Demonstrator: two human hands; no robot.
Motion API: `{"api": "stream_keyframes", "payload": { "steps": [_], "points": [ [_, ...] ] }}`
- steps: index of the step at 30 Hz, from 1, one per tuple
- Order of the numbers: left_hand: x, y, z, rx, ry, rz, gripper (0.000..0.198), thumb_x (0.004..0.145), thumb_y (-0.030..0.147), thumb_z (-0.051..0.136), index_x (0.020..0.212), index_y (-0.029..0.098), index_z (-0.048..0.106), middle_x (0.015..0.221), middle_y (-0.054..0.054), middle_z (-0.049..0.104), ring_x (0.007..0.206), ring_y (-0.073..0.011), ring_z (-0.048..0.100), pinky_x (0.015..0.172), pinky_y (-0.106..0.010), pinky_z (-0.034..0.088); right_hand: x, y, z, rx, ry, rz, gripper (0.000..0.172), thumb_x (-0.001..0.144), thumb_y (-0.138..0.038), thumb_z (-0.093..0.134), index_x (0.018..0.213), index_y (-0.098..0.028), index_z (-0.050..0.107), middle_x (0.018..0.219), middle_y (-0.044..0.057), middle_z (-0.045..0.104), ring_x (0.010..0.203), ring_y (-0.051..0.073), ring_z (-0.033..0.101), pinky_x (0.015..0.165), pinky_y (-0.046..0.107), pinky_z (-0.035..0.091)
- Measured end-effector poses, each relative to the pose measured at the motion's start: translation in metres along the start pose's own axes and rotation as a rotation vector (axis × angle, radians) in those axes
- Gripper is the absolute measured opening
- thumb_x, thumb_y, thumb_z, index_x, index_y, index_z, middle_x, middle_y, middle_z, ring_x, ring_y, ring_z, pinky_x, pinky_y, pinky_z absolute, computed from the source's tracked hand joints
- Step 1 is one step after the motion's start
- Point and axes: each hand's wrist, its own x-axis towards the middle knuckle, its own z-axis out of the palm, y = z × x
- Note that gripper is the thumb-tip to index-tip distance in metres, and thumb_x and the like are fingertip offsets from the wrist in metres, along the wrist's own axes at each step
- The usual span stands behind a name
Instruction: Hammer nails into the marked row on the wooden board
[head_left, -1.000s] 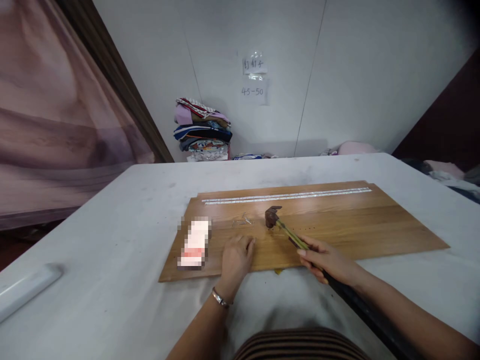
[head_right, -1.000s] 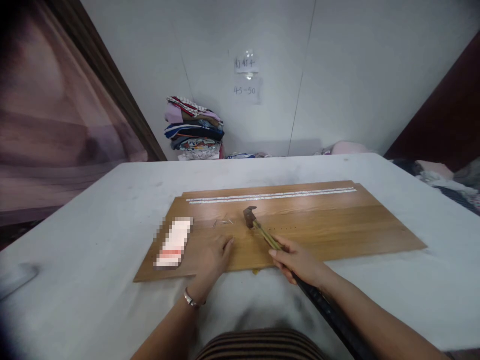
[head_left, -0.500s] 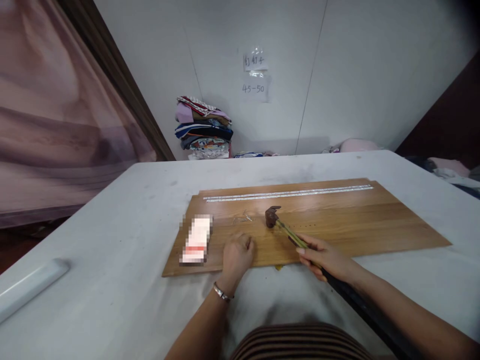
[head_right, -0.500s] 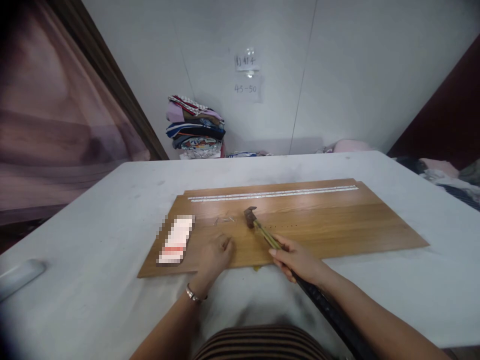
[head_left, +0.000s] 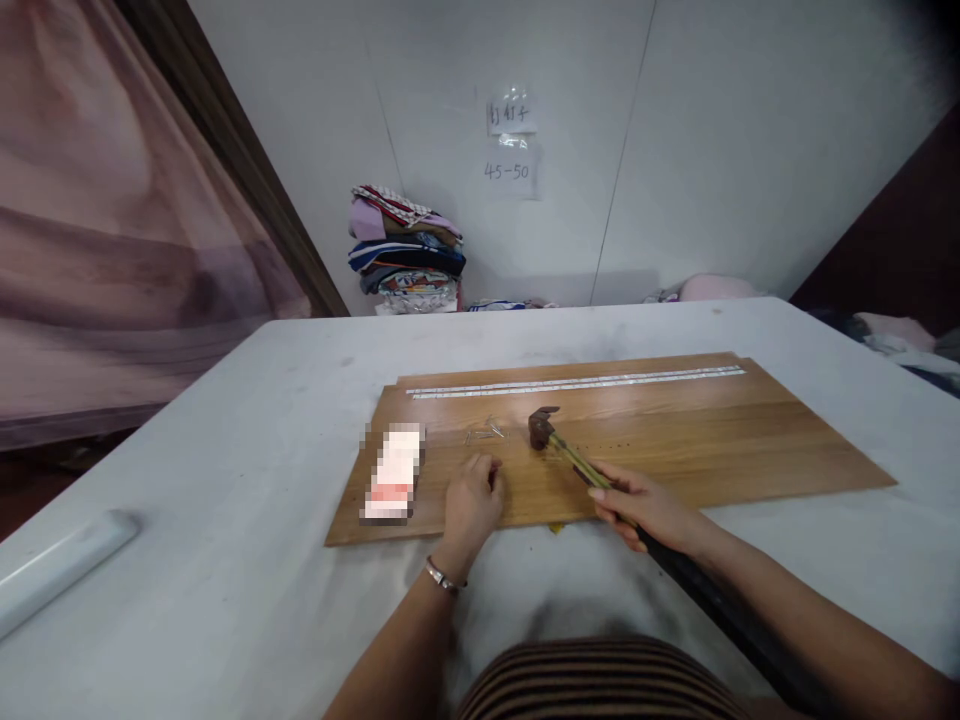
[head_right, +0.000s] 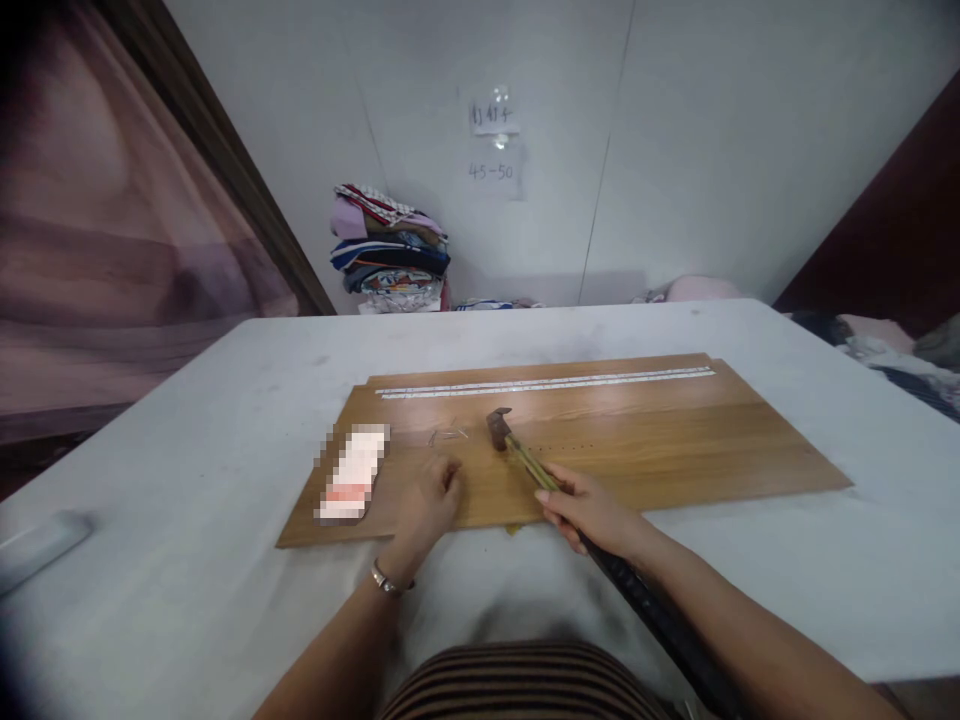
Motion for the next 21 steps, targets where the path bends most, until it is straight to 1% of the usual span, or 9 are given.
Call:
{"api": "stream_keyframes", "payload": {
  "steps": [4,9,12,17,21],
  "points": [
    [-0.001,-0.002,0.001,-0.021,0.011,0.029,0.022,0.089,0.014,0.044,0.097,0.018,0.063,0.095,-0.005,0.069,0.09,-0.0176,0.062,0.084,-0.032,0.046,-0.002,-0.003,0.001,-0.004,0.009,0.005,0.072,0.084,-0.044,0.063,0.147,-0.024,0.035,0.065,-0.008,0.047,0.037,0.004,0.036,0.033,0.016,0.033],
    [0.0,-0.003,0.002,0.015,0.034,0.05,0.025,0.092,0.016,0.043,0.102,0.018,0.065,0.099,-0.006,0.07,0.094,-0.0182,0.064,0.087,-0.032,0.047,-0.006,-0.014,0.003,-0.004,0.032,0.005,0.071,0.082,-0.044,0.064,0.145,-0.024,0.038,0.065,-0.007,0.046,0.038,0.004,0.036,0.033,0.016,0.031],
    [0.0,-0.003,0.002,0.052,0.029,0.057,0.025,0.093,0.017,0.041,0.103,0.018,0.064,0.1,-0.007,0.07,0.094,-0.0183,0.064,0.087,-0.032,0.047,-0.007,-0.015,0.003,0.009,0.031,0.013,0.07,0.083,-0.044,0.063,0.145,-0.024,0.039,0.066,-0.007,0.046,0.038,0.004,0.036,0.033,0.016,0.031],
    [0.0,0.0,0.001,0.113,0.022,0.061,0.026,0.096,0.02,0.037,0.093,0.017,0.063,0.091,-0.007,0.069,0.087,-0.0187,0.064,0.08,-0.031,0.046,-0.006,-0.008,0.002,0.004,0.005,0.001,0.069,0.084,-0.044,0.062,0.146,-0.024,0.037,0.066,-0.007,0.047,0.038,0.004,0.037,0.033,0.015,0.032],
    [0.0,-0.001,0.002,0.148,0.009,0.055,0.027,0.096,0.021,0.035,0.086,0.017,0.06,0.084,-0.006,0.067,0.081,-0.0191,0.062,0.075,-0.031,0.044,-0.007,-0.006,0.003,-0.013,-0.001,-0.006,0.068,0.084,-0.044,0.062,0.145,-0.024,0.039,0.066,-0.007,0.047,0.038,0.004,0.036,0.033,0.015,0.032]
  ]
}}
